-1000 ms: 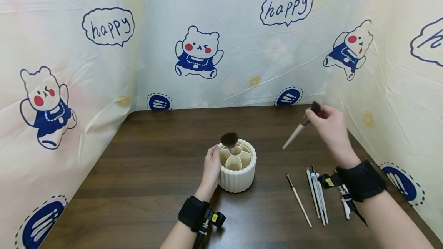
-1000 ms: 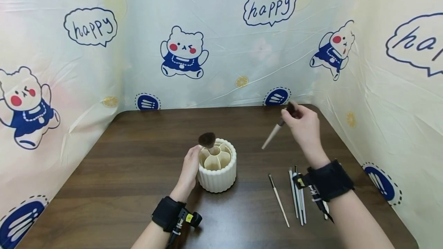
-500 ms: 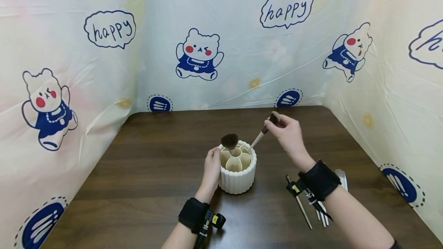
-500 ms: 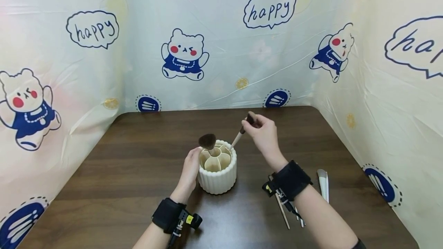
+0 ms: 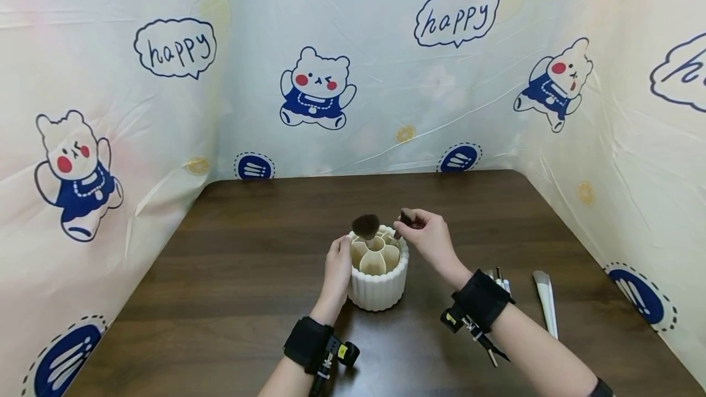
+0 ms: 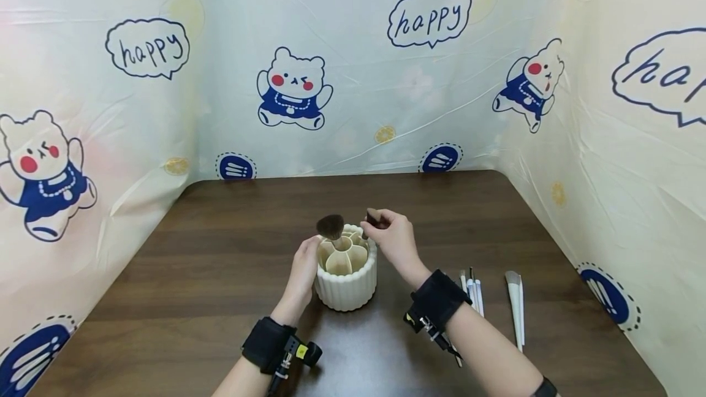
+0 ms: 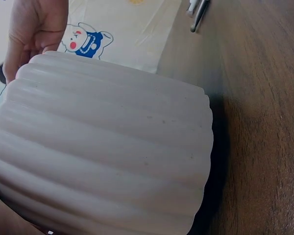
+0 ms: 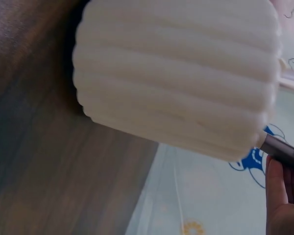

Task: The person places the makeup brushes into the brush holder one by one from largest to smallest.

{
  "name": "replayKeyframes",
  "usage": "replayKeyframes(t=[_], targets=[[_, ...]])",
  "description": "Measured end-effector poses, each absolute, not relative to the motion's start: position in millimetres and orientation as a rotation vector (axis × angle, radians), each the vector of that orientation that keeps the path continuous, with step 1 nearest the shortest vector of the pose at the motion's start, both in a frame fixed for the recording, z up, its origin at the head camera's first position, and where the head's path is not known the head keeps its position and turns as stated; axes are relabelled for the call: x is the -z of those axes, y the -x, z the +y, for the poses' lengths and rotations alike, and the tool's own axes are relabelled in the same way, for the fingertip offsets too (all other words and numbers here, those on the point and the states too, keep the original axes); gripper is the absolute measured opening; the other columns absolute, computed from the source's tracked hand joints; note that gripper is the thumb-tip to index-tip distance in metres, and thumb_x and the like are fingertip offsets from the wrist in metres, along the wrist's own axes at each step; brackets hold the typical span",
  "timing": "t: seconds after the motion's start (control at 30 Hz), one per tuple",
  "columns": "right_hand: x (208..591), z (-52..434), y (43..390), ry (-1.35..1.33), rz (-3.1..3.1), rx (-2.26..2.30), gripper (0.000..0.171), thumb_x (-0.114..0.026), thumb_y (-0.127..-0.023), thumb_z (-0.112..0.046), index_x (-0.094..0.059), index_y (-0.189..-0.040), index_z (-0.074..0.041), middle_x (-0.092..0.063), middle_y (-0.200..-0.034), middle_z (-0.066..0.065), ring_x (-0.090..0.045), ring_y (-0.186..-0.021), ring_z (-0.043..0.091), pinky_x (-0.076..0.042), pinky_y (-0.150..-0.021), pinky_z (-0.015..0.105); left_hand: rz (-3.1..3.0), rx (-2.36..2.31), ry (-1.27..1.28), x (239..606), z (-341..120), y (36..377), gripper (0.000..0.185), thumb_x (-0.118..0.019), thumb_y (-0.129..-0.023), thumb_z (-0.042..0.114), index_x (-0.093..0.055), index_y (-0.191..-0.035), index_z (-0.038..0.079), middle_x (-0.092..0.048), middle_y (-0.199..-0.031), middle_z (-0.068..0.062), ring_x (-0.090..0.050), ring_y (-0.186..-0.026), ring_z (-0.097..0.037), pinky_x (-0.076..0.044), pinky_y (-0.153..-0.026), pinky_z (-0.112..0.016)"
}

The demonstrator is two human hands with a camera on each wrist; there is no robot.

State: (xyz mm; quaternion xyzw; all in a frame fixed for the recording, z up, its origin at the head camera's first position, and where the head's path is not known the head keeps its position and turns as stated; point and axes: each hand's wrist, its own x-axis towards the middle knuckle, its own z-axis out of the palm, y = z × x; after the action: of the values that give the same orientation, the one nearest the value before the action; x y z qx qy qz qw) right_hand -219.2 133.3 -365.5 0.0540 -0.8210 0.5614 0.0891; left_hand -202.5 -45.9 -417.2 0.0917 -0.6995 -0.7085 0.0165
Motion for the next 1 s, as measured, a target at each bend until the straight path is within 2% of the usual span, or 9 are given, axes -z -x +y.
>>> replayKeyframes(t=[0.4,0.73,1.0], targets=[[375.7,123.6,218.9,-0.116,-2.526,-1.645,0.024,-0.072,-0.082,-0.011,-0.070,-0.100,0.003,-0.070,-0.093,0.016,-0.057,-0.073,0.005,-0.048,-0.064,0.015,-2.166,2.217,-0.287,416.2,-47.1,203.9,0.048,-0.034,-0.101,0.028,-0.042,-0.138,-0.002,-0.040,-0.146,-0.023,-0.036,-0.137,-0.037,-0.029,-0.114,-0.051],[373.0,125.2,218.4,-0.145,-2.601,-1.609,0.026,-0.072,-0.083,-0.013,-0.069,-0.103,0.003,-0.069,-0.093,0.018,-0.063,-0.079,0.014,-0.050,-0.067,0.019,-2.182,2.226,-0.276,414.9,-47.1,205.0,0.049,-0.033,-0.102,0.029,-0.040,-0.140,-0.001,-0.038,-0.148,-0.021,-0.033,-0.139,-0.037,-0.027,-0.115,-0.052],[372.8,125.9,217.6,-0.187,-2.631,-1.576,0.023,-0.072,-0.082,-0.012,-0.069,-0.099,0.003,-0.071,-0.091,0.017,-0.061,-0.076,0.012,-0.049,-0.066,0.018,-2.169,2.219,-0.276,412.5,-46.2,202.3,0.049,-0.034,-0.102,0.029,-0.040,-0.140,-0.002,-0.039,-0.147,-0.023,-0.035,-0.138,-0.038,-0.028,-0.114,-0.053]])
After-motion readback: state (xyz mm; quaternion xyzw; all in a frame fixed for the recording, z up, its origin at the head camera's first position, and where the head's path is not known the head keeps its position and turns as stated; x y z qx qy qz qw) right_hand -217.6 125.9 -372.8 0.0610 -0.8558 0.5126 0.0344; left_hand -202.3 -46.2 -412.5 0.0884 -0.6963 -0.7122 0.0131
